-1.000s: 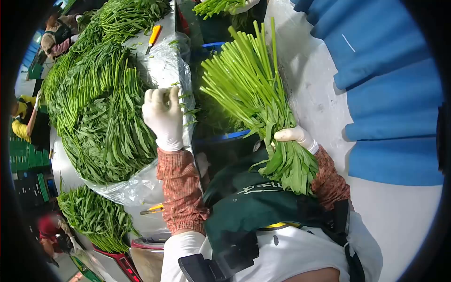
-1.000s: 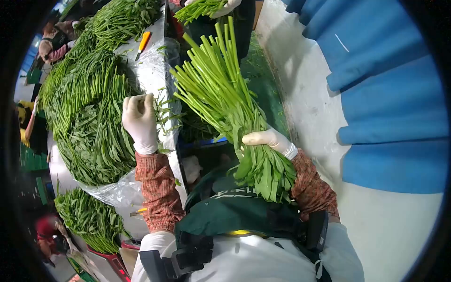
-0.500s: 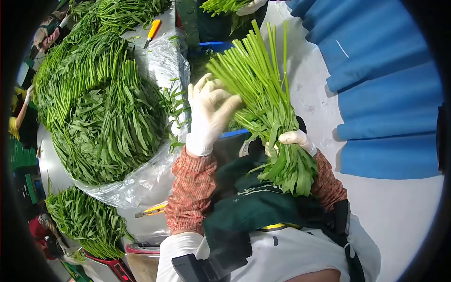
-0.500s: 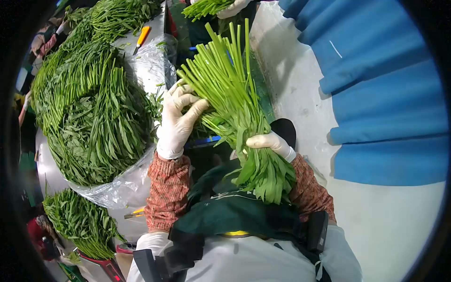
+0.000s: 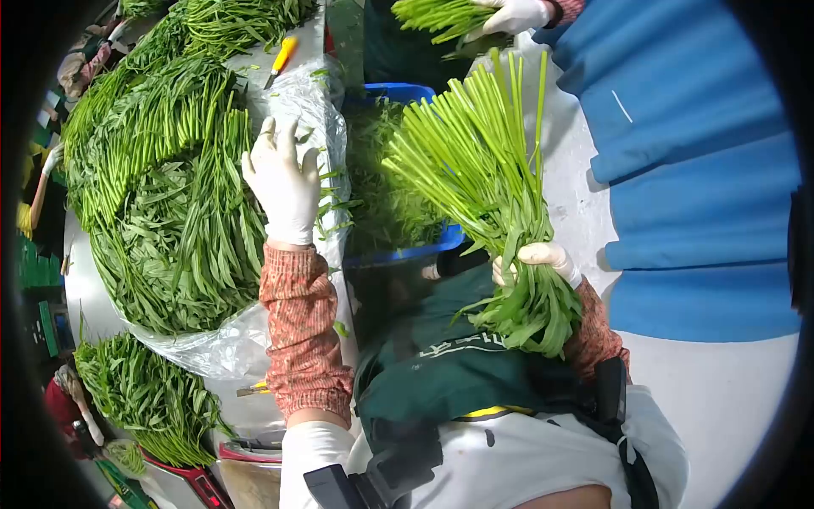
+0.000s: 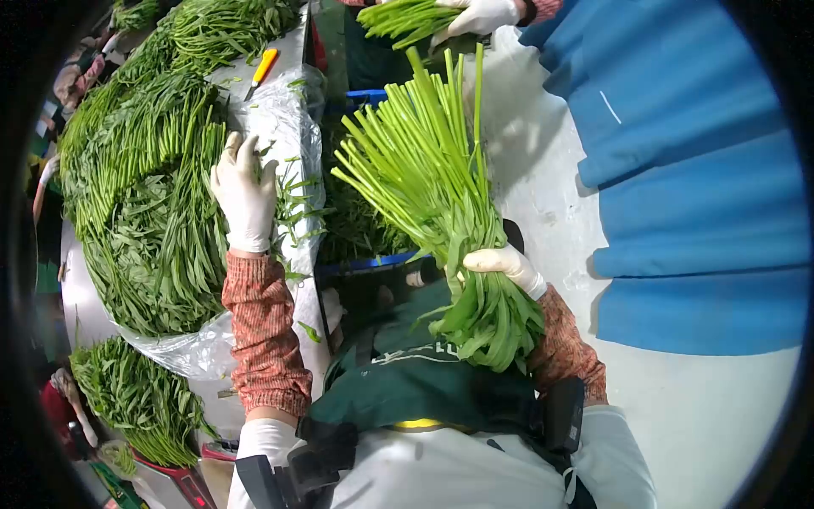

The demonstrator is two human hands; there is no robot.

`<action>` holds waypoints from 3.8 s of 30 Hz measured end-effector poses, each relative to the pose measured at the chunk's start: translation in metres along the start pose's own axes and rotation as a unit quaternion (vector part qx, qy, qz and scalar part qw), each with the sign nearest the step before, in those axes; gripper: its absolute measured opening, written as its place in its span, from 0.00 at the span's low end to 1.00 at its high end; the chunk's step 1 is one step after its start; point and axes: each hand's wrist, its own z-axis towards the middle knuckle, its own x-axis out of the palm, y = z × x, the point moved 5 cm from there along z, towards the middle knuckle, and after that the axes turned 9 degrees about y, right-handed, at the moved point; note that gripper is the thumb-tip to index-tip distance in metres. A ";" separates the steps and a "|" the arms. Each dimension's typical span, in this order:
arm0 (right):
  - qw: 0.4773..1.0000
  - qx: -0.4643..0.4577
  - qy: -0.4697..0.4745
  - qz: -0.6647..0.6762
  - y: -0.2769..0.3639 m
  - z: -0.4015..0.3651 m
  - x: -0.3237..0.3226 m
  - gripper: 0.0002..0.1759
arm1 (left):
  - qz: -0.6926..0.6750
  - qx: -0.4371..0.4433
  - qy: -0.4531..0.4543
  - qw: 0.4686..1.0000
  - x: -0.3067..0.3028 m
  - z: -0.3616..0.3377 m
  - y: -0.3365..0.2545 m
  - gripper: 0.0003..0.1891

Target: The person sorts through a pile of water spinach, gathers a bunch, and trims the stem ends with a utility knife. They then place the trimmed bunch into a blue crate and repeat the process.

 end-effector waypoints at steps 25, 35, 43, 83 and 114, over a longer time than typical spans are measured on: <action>0.983 -0.064 0.051 -0.167 0.032 0.067 0.052 0.41 | -0.421 -0.071 0.198 0.882 0.049 -0.040 -0.062 0.14; 0.990 -0.037 0.039 -0.131 0.026 0.062 0.020 0.39 | -0.575 -0.018 0.293 0.764 0.035 -0.026 -0.065 0.12; 0.990 -0.058 0.049 -0.115 0.023 0.052 0.024 0.39 | -0.653 -0.048 0.300 0.694 0.033 -0.026 -0.074 0.11; 0.998 -0.009 0.056 0.016 0.013 0.033 0.003 0.28 | -0.217 0.087 0.075 0.969 -0.010 -0.003 -0.062 0.04; 0.997 -0.067 0.028 0.005 0.002 -0.011 0.007 0.32 | -0.504 -0.213 0.244 0.801 0.031 0.014 -0.019 0.14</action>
